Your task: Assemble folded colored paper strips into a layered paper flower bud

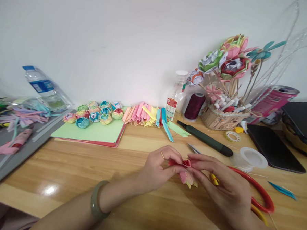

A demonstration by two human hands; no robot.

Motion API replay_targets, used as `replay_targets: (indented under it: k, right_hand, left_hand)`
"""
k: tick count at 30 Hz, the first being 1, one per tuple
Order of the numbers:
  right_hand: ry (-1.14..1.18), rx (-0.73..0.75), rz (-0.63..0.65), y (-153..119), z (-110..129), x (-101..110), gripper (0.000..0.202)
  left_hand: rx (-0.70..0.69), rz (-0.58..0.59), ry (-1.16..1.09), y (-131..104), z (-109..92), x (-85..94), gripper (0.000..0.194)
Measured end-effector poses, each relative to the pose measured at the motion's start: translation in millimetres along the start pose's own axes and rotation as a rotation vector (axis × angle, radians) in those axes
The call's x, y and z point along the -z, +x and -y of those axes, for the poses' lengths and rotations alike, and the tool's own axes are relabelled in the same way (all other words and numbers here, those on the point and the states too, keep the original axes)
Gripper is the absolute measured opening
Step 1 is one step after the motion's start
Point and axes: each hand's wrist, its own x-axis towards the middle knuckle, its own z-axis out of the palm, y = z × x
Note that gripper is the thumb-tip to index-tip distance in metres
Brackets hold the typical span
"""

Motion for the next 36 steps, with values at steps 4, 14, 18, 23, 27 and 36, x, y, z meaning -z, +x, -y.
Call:
replay_targets:
  k: [4, 14, 18, 23, 27, 36]
  right_hand:
    - [0.050, 0.002, 0.034, 3.4, 1.9, 1.2, 0.013]
    - [0.089, 0.068, 0.102, 6.1, 0.3, 3.9, 0.009]
    - [0.165, -0.044, 0.259, 15.3, 2.9, 8.4, 0.009]
    - [0.360, -0.351, 0.543, 20.5, 3.9, 12.7, 0.015]
    - [0.463, -0.425, 0.615, 22.1, 2.8, 13.1, 0.019]
    - [0.329, -0.477, 0.581, 18.6, -4.6, 6.8, 0.013]
  left_hand:
    - [-0.018, 0.040, 0.000, -0.1, 0.4, 1.7, 0.005]
    - [-0.042, 0.108, 0.006, 2.2, 2.3, 4.9, 0.004]
    - [0.217, 0.194, -0.194, 6.1, 1.5, 7.0, 0.019]
    - [0.561, 0.317, -0.364, 8.9, 2.7, 8.8, 0.032]
    - [0.612, 0.280, -0.358, 10.5, 3.9, 7.3, 0.034]
    - [0.651, 0.296, -0.296, 16.6, 2.2, 10.8, 0.023]
